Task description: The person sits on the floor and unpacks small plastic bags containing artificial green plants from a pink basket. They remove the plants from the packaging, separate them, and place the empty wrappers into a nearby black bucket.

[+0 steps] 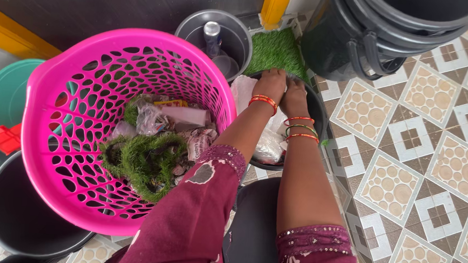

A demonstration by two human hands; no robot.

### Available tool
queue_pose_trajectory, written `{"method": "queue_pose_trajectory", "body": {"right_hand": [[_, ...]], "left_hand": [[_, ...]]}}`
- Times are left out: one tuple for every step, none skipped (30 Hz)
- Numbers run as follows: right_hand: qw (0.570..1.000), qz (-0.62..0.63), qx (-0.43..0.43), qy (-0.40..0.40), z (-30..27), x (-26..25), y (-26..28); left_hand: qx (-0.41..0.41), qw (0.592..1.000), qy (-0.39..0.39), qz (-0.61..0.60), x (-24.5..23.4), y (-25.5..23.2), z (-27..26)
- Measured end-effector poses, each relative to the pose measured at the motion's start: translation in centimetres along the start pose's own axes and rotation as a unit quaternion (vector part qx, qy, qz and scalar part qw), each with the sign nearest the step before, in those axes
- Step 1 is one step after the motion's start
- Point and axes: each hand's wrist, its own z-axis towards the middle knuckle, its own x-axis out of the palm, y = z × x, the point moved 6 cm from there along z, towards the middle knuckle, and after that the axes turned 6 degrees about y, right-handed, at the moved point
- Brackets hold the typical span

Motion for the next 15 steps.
{"method": "queue_pose_trajectory", "body": {"right_hand": [[0.999,0.012,0.006,0.034,0.1,1.0,-0.2],[0.997,0.023,0.011,0.068,0.0,1.7,-0.2],[0.994,0.033,0.016,0.099,0.0,2.0,-0.1],[0.99,0.032,0.034,0.13,0.0,2.2,0.1],[0.985,0.028,0.054,0.161,-0.2,2.2,0.2],[0.978,0.025,0.075,0.191,-0.5,2.1,0.4],[0.972,-0.013,0.101,0.213,-1.0,2.0,0.5],[0.963,-0.051,0.127,0.233,-1.7,2.0,0.8],[0.952,-0.087,0.15,0.253,-2.1,2.0,1.1],[0.951,-0.1,0.133,0.262,-2.2,1.9,1.8],[0.949,-0.112,0.117,0.27,-2.3,1.9,2.4],[0.947,-0.123,0.1,0.278,-2.3,1.9,2.9],[0.947,-0.113,0.107,0.281,-2.3,2.0,3.0],[0.946,-0.102,0.113,0.285,-2.3,2.1,3.0],[0.946,-0.092,0.117,0.288,-2.1,2.1,3.1]], "left_hand": [[-0.005,0.999,0.024,0.02,1.3,0.4,0.2],[-0.009,0.998,0.049,0.04,2.5,0.7,0.2],[-0.013,0.996,0.07,0.059,3.5,1.0,0.4],[-0.015,0.994,0.083,0.072,4.4,1.3,0.5],[-0.017,0.992,0.096,0.083,5.3,1.4,0.5],[-0.018,0.989,0.109,0.094,5.9,1.4,0.5],[-0.016,0.979,0.152,0.132,6.8,1.5,0.3],[-0.014,0.966,0.194,0.169,7.4,1.5,0.0],[-0.014,0.95,0.235,0.208,7.6,1.8,-0.2],[-0.014,0.942,0.252,0.223,7.5,2.0,-0.4],[-0.012,0.933,0.27,0.239,7.2,2.1,-0.6],[-0.011,0.923,0.287,0.255,7.0,2.2,-0.8],[-0.003,0.912,0.312,0.267,6.9,2.1,-1.0],[0.004,0.899,0.337,0.28,7.0,2.1,-1.2],[0.011,0.886,0.361,0.292,7.1,2.1,-1.3]]}}
